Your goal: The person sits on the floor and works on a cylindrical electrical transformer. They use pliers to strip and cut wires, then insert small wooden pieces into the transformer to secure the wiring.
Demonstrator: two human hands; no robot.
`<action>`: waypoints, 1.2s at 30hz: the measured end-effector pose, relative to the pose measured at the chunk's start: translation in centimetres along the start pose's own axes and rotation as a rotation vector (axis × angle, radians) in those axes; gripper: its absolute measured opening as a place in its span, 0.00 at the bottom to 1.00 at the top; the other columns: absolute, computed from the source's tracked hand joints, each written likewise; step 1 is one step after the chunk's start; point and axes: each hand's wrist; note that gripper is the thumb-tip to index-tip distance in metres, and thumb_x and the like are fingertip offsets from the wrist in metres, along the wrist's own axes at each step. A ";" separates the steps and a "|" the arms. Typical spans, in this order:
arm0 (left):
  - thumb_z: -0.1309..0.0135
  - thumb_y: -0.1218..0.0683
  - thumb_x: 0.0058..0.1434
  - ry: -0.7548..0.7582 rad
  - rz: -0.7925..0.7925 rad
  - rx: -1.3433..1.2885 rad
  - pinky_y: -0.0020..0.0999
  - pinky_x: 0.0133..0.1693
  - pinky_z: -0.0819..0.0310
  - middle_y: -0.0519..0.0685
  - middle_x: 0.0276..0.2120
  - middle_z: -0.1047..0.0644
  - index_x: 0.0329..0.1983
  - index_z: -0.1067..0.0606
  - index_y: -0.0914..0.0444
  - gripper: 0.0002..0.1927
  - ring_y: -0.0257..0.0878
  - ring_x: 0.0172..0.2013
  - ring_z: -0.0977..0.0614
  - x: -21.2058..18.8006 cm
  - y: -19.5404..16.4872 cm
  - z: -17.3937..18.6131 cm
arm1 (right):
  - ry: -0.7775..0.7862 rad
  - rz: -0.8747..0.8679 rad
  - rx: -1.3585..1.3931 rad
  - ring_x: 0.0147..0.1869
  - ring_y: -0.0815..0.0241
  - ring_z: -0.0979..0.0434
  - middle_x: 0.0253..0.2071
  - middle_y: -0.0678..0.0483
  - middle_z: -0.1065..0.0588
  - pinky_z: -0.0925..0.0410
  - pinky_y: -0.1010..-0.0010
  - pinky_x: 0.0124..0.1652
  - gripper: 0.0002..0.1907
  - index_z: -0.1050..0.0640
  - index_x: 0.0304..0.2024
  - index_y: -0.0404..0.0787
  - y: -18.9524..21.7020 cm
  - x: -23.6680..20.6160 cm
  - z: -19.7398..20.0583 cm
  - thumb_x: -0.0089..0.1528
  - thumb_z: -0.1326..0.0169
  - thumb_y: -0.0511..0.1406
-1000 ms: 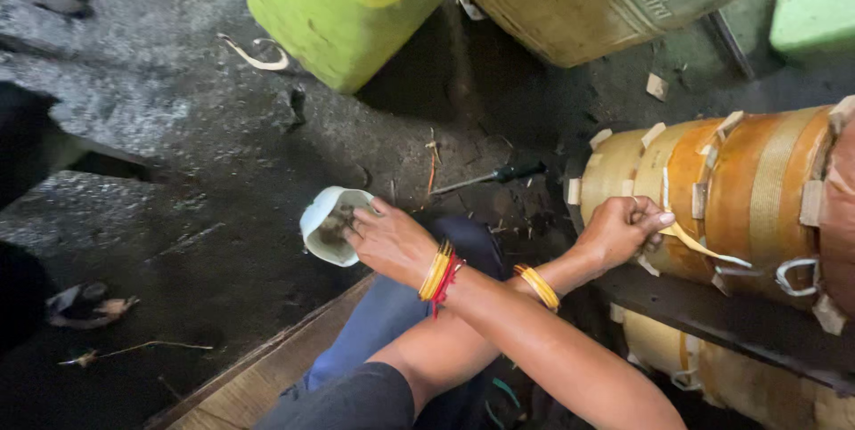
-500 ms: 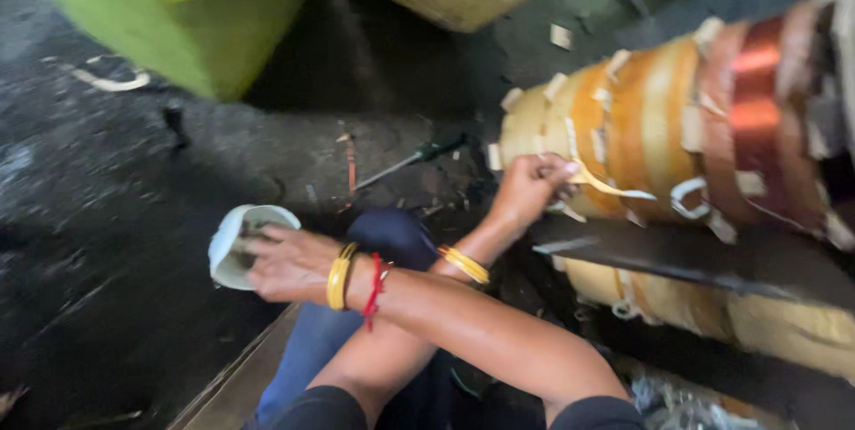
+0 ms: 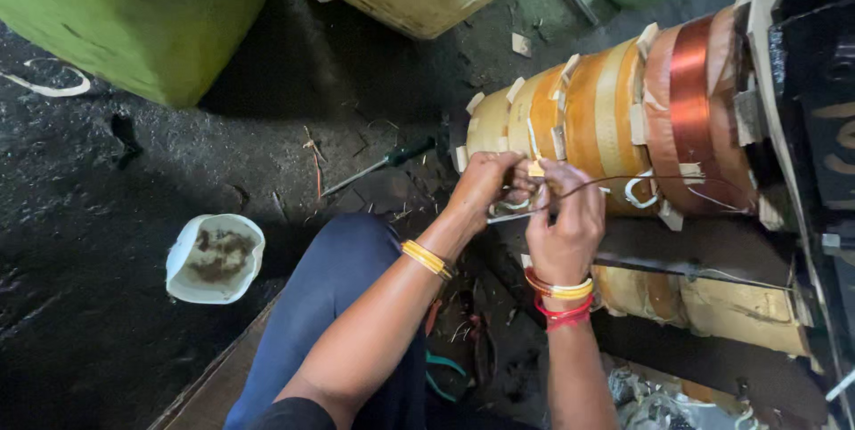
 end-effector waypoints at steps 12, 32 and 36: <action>0.64 0.49 0.70 0.012 0.005 -0.051 0.33 0.38 0.26 0.54 0.31 0.16 0.35 0.20 0.70 0.26 0.38 0.30 0.18 0.7 0.3 0.3 | 0.008 0.298 -0.284 0.53 0.49 0.23 0.44 0.48 0.22 0.31 0.56 0.52 0.13 0.21 0.50 0.34 -4.5 -1.3 -2.4 0.63 0.40 0.29; 0.49 0.64 0.67 0.123 -0.062 -0.427 0.27 0.43 0.19 0.49 0.42 0.19 0.53 0.24 0.68 0.12 0.33 0.39 0.16 -0.5 4.4 -1.3 | 0.206 -0.033 -0.385 0.41 0.41 0.23 0.35 0.45 0.26 0.31 0.49 0.37 0.10 0.25 0.38 0.39 -2.1 2.2 -2.5 0.53 0.42 0.30; 0.46 0.63 0.67 0.092 -0.106 -0.306 0.27 0.38 0.21 0.48 0.40 0.18 0.51 0.24 0.69 0.10 0.32 0.36 0.17 0.3 4.7 -0.7 | 0.206 -0.066 -0.380 0.42 0.41 0.22 0.35 0.44 0.24 0.31 0.49 0.37 0.09 0.24 0.37 0.39 -2.6 2.4 -2.8 0.54 0.41 0.30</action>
Point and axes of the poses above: each hand's wrist, its own x-axis towards the middle knuckle, its own z-axis out of the back of the hand, y = z × x
